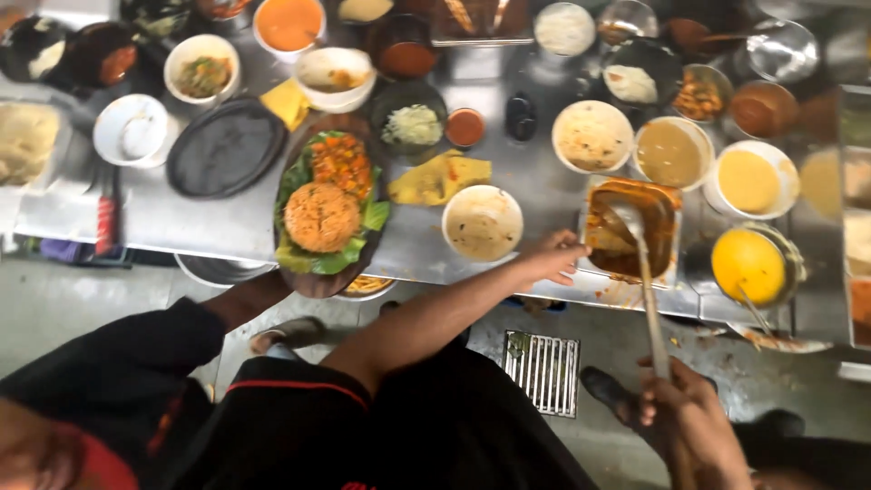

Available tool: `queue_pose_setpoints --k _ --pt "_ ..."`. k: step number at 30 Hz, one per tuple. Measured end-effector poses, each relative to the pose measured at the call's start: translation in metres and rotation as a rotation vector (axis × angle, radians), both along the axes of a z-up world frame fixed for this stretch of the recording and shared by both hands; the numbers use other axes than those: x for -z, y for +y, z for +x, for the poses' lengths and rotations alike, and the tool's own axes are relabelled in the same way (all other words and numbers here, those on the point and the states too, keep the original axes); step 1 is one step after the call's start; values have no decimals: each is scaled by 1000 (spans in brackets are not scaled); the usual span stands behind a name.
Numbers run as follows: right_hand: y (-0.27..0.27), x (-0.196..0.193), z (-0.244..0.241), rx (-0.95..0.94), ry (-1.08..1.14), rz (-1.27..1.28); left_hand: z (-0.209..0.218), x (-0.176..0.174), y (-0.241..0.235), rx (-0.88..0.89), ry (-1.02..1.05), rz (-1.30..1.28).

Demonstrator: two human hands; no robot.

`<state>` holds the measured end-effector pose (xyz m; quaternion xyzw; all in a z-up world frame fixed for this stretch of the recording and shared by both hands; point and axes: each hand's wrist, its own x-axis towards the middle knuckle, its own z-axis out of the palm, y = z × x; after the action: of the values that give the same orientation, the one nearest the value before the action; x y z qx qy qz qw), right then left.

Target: The person assembles a plated dish at a stainless steel prep counter. They arrange lettuce leaves on a plate, ladle vegetable curry and a mound of rice onto the lettuce, retrieve fried potato sticks from a deep fryer into a tray, place the fries on the plate, and finish by spooning sauce over the dish.

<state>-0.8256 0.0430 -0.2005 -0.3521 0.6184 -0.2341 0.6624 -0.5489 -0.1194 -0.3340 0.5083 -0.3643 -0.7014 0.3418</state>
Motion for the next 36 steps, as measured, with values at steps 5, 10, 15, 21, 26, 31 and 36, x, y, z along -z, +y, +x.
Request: queue_pose_setpoints --k 5,10,15,21,26,31,36 --pt "-27 39 -34 -90 96 24 36 -52 34 26 -415 -412" --pt "-39 33 -37 -144 550 -88 116 -93 75 -360 -1227 -729" --pt "-40 21 -32 -201 669 -184 157 -47 65 -393 -1126 -303" --pt "-40 3 -12 -278 901 -375 112 9 0 -402 -922 -299" --pt "-38 3 -2 -351 1092 -586 53 -21 -114 -465 -900 -323" --pt "-57 43 -5 -314 1218 -1018 66 -85 -145 -80 -693 -161" --pt "-94 42 39 -259 1078 -1103 113 -54 -78 -5 -701 -291"
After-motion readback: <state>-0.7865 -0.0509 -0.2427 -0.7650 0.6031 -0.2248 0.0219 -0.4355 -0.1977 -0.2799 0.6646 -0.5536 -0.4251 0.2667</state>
